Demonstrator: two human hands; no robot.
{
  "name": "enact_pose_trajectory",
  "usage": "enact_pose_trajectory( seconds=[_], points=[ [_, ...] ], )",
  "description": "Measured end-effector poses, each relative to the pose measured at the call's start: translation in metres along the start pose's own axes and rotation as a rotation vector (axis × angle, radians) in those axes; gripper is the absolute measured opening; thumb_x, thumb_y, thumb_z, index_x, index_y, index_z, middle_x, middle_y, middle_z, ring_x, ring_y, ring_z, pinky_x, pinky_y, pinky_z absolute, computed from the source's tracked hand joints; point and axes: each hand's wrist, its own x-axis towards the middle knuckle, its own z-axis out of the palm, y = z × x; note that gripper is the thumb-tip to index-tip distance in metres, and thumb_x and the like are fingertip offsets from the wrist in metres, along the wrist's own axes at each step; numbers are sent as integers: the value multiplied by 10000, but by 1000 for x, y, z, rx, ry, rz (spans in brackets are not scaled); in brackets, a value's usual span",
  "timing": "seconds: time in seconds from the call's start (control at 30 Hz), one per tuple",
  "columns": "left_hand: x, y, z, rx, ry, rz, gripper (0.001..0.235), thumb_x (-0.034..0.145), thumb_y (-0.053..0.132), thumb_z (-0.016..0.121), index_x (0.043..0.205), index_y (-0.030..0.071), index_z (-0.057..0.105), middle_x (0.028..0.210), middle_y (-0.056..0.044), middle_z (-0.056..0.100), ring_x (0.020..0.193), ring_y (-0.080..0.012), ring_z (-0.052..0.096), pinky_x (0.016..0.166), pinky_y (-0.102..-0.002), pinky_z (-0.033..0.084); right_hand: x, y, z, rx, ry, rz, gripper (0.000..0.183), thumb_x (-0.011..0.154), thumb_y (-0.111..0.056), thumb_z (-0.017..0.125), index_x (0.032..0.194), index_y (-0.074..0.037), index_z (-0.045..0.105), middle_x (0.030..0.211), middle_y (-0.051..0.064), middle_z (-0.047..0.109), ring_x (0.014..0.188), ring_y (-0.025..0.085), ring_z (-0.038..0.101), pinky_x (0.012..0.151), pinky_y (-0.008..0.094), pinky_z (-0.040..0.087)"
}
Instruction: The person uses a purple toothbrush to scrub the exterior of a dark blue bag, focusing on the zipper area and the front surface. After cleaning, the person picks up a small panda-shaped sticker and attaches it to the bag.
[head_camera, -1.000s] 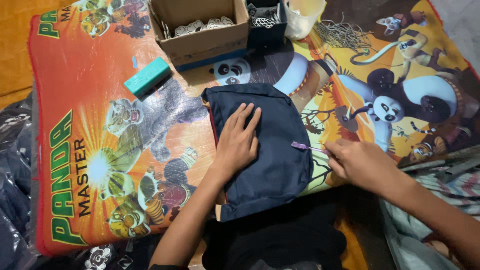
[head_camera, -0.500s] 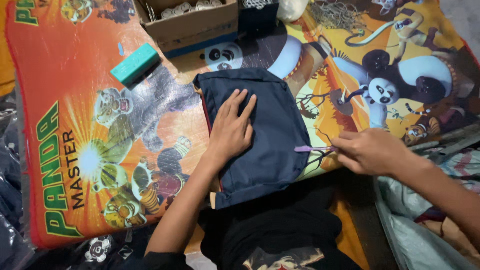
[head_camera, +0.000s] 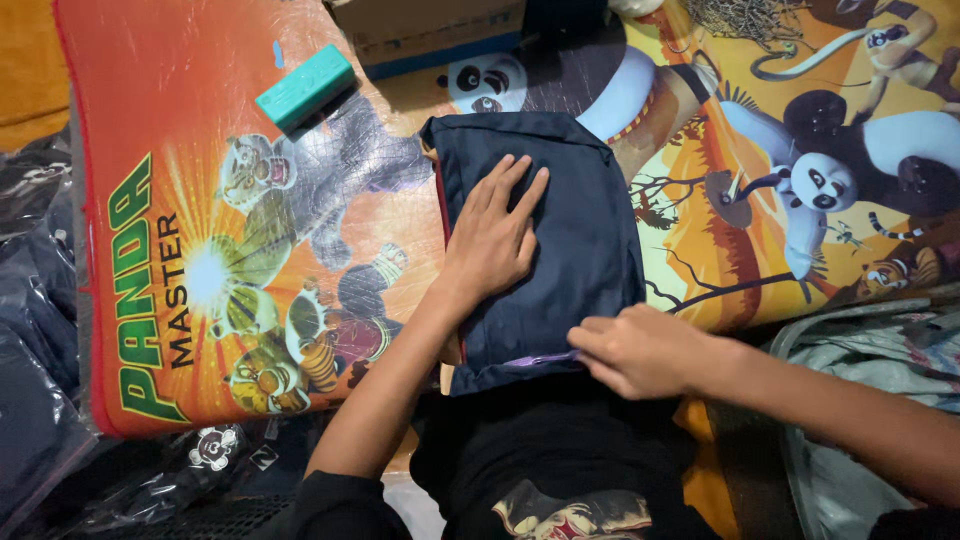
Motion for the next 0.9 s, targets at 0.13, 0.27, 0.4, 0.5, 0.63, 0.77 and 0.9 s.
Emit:
enact_pose_trajectory(
  seconds=[0.13, 0.27, 0.4, 0.5, 0.63, 0.77, 0.9],
  points=[
    [-1, -1, -1, -1, 6, 1, 607, 871, 167, 571, 1473, 131, 504, 1448, -148, 476, 1442, -341, 404, 1170, -433, 352, -30, 49, -25, -51, -72, 44, 231, 798, -356, 586, 977, -212, 555, 791, 76, 646, 746, 431, 716, 611, 604, 521],
    [1, -1, -2, -19, 2, 22, 607, 870, 139, 573, 1469, 94, 490, 1476, -177, 457, 1440, -359, 400, 1178, -455, 358, -40, 55, -33, -155, -60, 220, 176, 830, -397, 552, 890, -234, 573, 765, 11, 659, 751, 358, 700, 596, 523, 504],
    [0, -1, 2, 10, 40, 14, 615, 848, 154, 600, 1457, 116, 525, 1439, -157, 488, 1426, -346, 421, 1161, -437, 356, -5, 14, 15, 20, 83, -9, 207, 819, -292, 568, 1007, -205, 561, 797, 64, 599, 724, 405, 699, 537, 580, 511],
    [-1, -4, 4, -12, 24, 16, 616, 857, 158, 583, 1468, 121, 515, 1451, -157, 484, 1433, -350, 413, 1165, -438, 350, -3, -13, 19, -94, 136, 61, 156, 893, -333, 509, 999, -236, 569, 824, -10, 583, 715, 292, 716, 551, 429, 552],
    [-1, -4, 2, -25, 14, 26, 620, 857, 145, 590, 1472, 112, 513, 1462, -170, 475, 1435, -364, 406, 1165, -448, 349, -44, 13, 1, -82, 93, 230, 151, 873, -346, 565, 984, -270, 633, 844, -18, 661, 733, 255, 741, 578, 379, 572],
    [1, -3, 3, -15, -6, 22, 641, 844, 154, 603, 1476, 97, 509, 1477, -183, 461, 1445, -374, 381, 1173, -466, 328, -78, 25, -15, -382, 140, 655, 226, 855, -414, 580, 1035, -289, 636, 921, 10, 690, 725, 287, 737, 597, 445, 584],
    [0, -1, 1, -13, -27, 18, 640, 843, 153, 607, 1473, 94, 511, 1485, -189, 456, 1451, -384, 370, 1174, -472, 321, -59, 19, 6, -681, 229, 812, 89, 909, -379, 525, 994, -356, 536, 875, -95, 582, 657, 165, 709, 597, 340, 594]
  ],
)
